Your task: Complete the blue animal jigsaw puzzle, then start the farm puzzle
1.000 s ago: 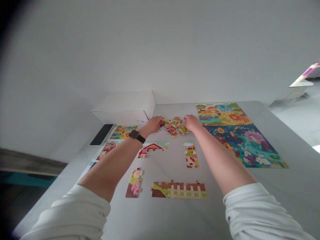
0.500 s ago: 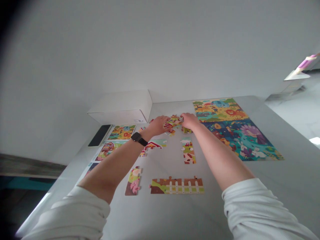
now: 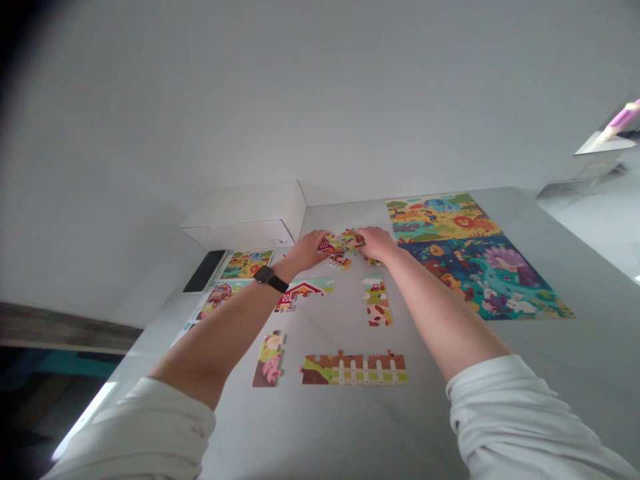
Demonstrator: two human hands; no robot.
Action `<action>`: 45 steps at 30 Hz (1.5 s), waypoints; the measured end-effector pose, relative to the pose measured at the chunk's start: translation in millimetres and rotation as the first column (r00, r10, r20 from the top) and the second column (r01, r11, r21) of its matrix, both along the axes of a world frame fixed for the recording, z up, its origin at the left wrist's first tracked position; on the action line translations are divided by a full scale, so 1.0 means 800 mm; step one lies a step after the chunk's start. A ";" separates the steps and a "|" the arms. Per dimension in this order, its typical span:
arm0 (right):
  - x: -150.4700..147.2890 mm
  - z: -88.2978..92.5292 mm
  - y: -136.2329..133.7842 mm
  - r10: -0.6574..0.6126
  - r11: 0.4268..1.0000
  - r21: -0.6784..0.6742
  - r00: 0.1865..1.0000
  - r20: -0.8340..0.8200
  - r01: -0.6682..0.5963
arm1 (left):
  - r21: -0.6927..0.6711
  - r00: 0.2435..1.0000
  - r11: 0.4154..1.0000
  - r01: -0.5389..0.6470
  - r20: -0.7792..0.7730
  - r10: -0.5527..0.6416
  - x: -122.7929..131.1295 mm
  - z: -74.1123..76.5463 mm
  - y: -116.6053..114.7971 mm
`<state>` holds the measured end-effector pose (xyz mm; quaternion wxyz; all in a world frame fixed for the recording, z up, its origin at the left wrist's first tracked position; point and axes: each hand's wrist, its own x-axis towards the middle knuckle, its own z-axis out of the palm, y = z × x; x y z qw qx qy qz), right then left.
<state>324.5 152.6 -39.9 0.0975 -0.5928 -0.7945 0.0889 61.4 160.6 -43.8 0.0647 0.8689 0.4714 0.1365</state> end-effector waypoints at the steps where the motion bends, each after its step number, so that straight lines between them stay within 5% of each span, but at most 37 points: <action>1: 0.001 0.000 0.000 0.002 1.000 0.017 1.000 -0.006 -0.002 | 0.001 1.000 1.000 -0.003 0.005 0.003 -0.002 0.000 -0.002; 7: 0.013 0.006 -0.012 0.084 0.987 0.143 0.991 -0.100 -0.070 | 0.050 0.997 0.999 0.005 0.076 -0.009 -0.005 0.007 -0.022; 11: 0.020 0.018 -0.044 0.187 0.953 0.277 0.959 -0.213 -0.124 | 0.033 0.964 0.999 -0.036 0.264 0.026 0.001 0.021 -0.053; 15: 0.018 0.038 -0.099 0.256 0.917 0.379 0.911 -0.322 -0.124 | -0.168 0.848 0.984 -0.052 0.513 0.132 0.008 0.035 -0.092; 19: 0.005 0.056 -0.159 0.283 0.908 0.402 0.883 -0.375 -0.120 | -0.360 0.690 0.928 0.098 0.696 0.197 0.010 0.045 -0.136; 26: -0.024 0.065 -0.245 0.341 0.898 0.398 0.870 -0.356 -0.190 | -0.447 0.546 0.877 0.177 0.786 0.290 0.001 0.051 -0.224; 34: -0.045 0.033 -0.290 0.367 0.878 0.455 0.816 -0.446 -0.146 | -0.414 0.542 0.899 0.143 0.793 0.279 -0.027 0.026 -0.268; 39: -0.047 0.010 -0.299 0.279 0.943 0.312 0.785 -0.553 -0.116 | -0.452 0.574 0.876 0.165 0.767 0.287 -0.034 0.025 -0.270; 45: -0.045 0.009 -0.305 0.209 0.973 0.201 0.824 -0.528 -0.118 | -0.471 0.585 0.861 0.193 0.759 0.285 -0.031 0.028 -0.275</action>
